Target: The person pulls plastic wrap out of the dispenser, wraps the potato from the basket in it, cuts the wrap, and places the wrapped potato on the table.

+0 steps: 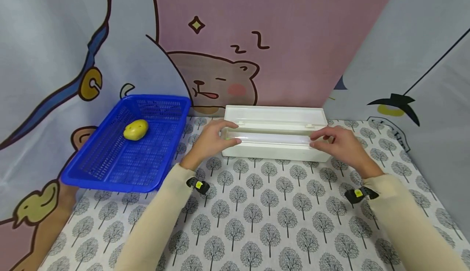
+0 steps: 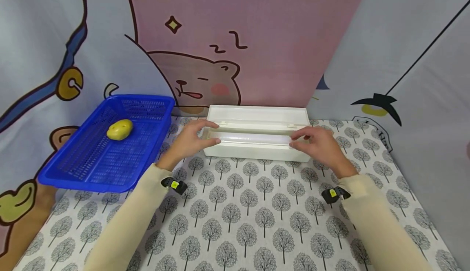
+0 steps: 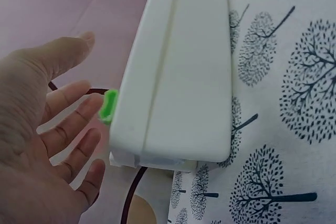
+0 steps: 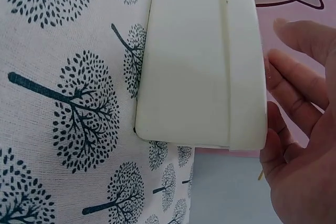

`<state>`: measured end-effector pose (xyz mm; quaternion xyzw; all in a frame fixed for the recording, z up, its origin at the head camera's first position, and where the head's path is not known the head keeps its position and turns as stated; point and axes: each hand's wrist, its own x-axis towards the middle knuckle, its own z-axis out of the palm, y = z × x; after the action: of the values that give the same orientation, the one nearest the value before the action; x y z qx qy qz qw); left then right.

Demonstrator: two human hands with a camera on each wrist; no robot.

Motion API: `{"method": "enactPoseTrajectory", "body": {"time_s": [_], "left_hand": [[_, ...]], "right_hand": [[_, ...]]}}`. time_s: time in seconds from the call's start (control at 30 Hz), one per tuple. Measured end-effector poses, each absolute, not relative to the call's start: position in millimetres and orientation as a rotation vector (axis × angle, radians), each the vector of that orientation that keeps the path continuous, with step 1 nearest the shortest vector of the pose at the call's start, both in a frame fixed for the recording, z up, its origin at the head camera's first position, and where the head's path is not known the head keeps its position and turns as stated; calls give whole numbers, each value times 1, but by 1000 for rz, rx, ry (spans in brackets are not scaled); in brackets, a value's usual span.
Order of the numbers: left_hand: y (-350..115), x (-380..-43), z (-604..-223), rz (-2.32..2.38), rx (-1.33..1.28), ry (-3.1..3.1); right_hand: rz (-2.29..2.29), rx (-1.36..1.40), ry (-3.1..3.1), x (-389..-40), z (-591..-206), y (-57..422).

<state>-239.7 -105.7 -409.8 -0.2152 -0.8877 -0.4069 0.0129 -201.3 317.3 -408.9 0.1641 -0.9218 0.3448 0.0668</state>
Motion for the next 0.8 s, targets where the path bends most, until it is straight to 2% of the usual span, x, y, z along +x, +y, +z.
{"method": "enactPoseTrajectory", "body": {"time_s": [0.4,0.8], "left_hand": [[-100,-247,-413,-1090,-804,-2790],[-96,-250,-417,-1111,-801,-2795]], "right_hand": [[960,600,-2764,-212,-412,315],[880,698,-2717,-216,-417,312]]}}
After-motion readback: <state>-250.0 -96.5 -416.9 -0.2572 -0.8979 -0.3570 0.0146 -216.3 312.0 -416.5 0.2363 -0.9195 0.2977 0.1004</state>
